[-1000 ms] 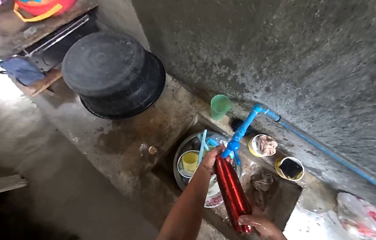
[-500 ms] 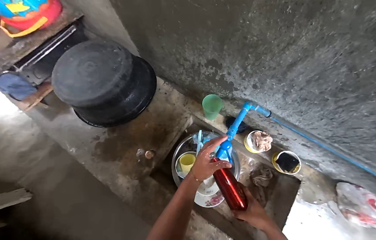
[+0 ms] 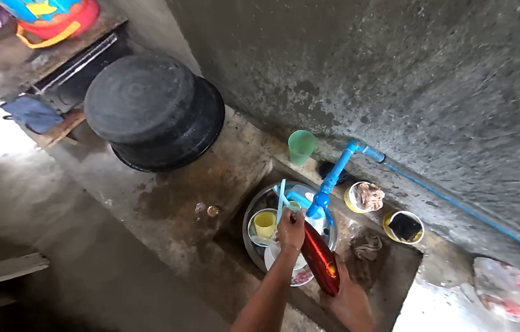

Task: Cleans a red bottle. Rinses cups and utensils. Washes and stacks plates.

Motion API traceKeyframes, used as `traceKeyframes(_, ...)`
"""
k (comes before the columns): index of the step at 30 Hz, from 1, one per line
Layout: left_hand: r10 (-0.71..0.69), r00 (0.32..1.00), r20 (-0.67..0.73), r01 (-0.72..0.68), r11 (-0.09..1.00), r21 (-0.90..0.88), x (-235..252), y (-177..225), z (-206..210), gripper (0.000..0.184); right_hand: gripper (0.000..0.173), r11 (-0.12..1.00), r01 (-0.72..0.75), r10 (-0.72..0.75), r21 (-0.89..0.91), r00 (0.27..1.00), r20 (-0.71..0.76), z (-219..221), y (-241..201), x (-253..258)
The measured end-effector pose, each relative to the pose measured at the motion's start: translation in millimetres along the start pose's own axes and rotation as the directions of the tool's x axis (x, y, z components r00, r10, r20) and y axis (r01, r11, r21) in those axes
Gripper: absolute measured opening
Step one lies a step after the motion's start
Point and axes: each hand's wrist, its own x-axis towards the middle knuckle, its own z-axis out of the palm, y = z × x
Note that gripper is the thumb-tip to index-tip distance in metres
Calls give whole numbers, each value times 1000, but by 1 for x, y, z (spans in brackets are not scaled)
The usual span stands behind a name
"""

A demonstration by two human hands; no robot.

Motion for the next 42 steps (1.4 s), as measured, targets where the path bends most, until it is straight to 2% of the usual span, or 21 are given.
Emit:
traceKeyframes(3, -73, 972, 223, 124, 967, -222, 18, 11, 6, 29, 119, 952, 44, -66, 303, 996, 64, -3, 11, -7)
traceKeyframes(5, 32, 877, 479, 249, 823, -510, 23, 12, 2, 30, 111, 738, -10, -177, 675, 962, 208, -8, 23, -15)
traceKeyframes(7, 123, 817, 564, 318, 720, -617, 27, 7, 3, 32, 104, 552, -116, -230, 826, 931, 284, -6, 27, -19)
traceKeyframes(8, 73, 859, 507, 252, 801, -543, 27, 8, 5, 29, 105, 571, -129, -209, 811, 932, 295, -6, 25, -16)
traceKeyframes(10, -35, 958, 286, 48, 998, -40, 26, 16, 12, 25, 108, 819, -49, -95, 571, 971, 218, -10, 17, 0)
traceKeyframes(11, -44, 971, 234, -1, 982, 188, 25, 18, 16, 34, 114, 935, -26, -31, 353, 987, 155, -10, 11, 8)
traceKeyframes(12, -25, 983, 184, -24, 966, 256, 22, 15, 22, 40, 119, 985, -22, 6, 171, 995, 96, -8, 7, 12)
traceKeyframes(14, 29, 990, 135, -61, 967, 245, 22, 14, 27, 38, 123, 994, -16, 8, 107, 997, 76, -12, 2, 15)
traceKeyframes(16, 57, 982, 183, -79, 990, 116, 28, 18, 21, 31, 122, 943, 20, -62, 332, 991, 116, -15, 8, 14)
traceKeyframes(18, 23, 955, 295, 33, 983, -183, 36, 19, 13, 26, 115, 800, 46, -188, 598, 966, 178, -18, 18, 11)
traceKeyframes(20, 8, 916, 401, 192, 870, -455, 43, 10, 7, 29, 107, 648, 9, -297, 762, 924, 242, -22, 21, 10)
traceKeyframes(22, 10, 925, 380, 225, 790, -570, 46, 3, 7, 30, 108, 638, 10, -327, 770, 909, 259, -21, 20, 20)
traceKeyframes(26, 37, 975, 220, 65, 897, -438, 14, -2, 10, 56, 110, 761, 143, -246, 633, 966, 77, -18, -11, 52)
traceKeyframes(29, 94, 983, 160, -20, 911, -411, -14, -26, 5, 70, 93, 726, 328, -382, 605, 923, -43, -17, -39, 76)
traceKeyframes(32, 83, 988, 132, -20, 909, -417, -28, -41, -9, 80, 74, 719, 415, -450, 557, 889, -81, -7, -64, 89)
traceKeyframes(34, 44, 970, 239, 71, 889, -452, -31, -49, -27, 80, 66, 717, 360, -418, 598, 907, -46, -10, -82, 91)
traceKeyframes(35, 22, 939, 343, 150, 872, -465, -32, -54, -38, 79, 61, 666, 281, -381, 691, 924, -9, -16, -91, 93)
traceKeyframes(37, 17, 829, 559, 297, 833, -467, -35, -67, -58, 81, 49, 395, 118, -418, 911, 906, 63, -25, -100, 110)
traceKeyframes(39, 34, 725, 687, 402, 790, -463, -36, -77, -69, 88, 40, 50, -41, -626, 998, 777, 64, -23, -98, 143)
traceKeyframes(40, 60, 682, 729, 442, 760, -476, -34, -79, -72, 87, 28, -44, -104, -674, 994, 737, 47, -21, -100, 155)
traceKeyframes(42, 50, 675, 736, 478, 729, -489, -23, -82, -72, 70, 18, -117, -66, -624, 991, 781, -22, -24, -102, 164)
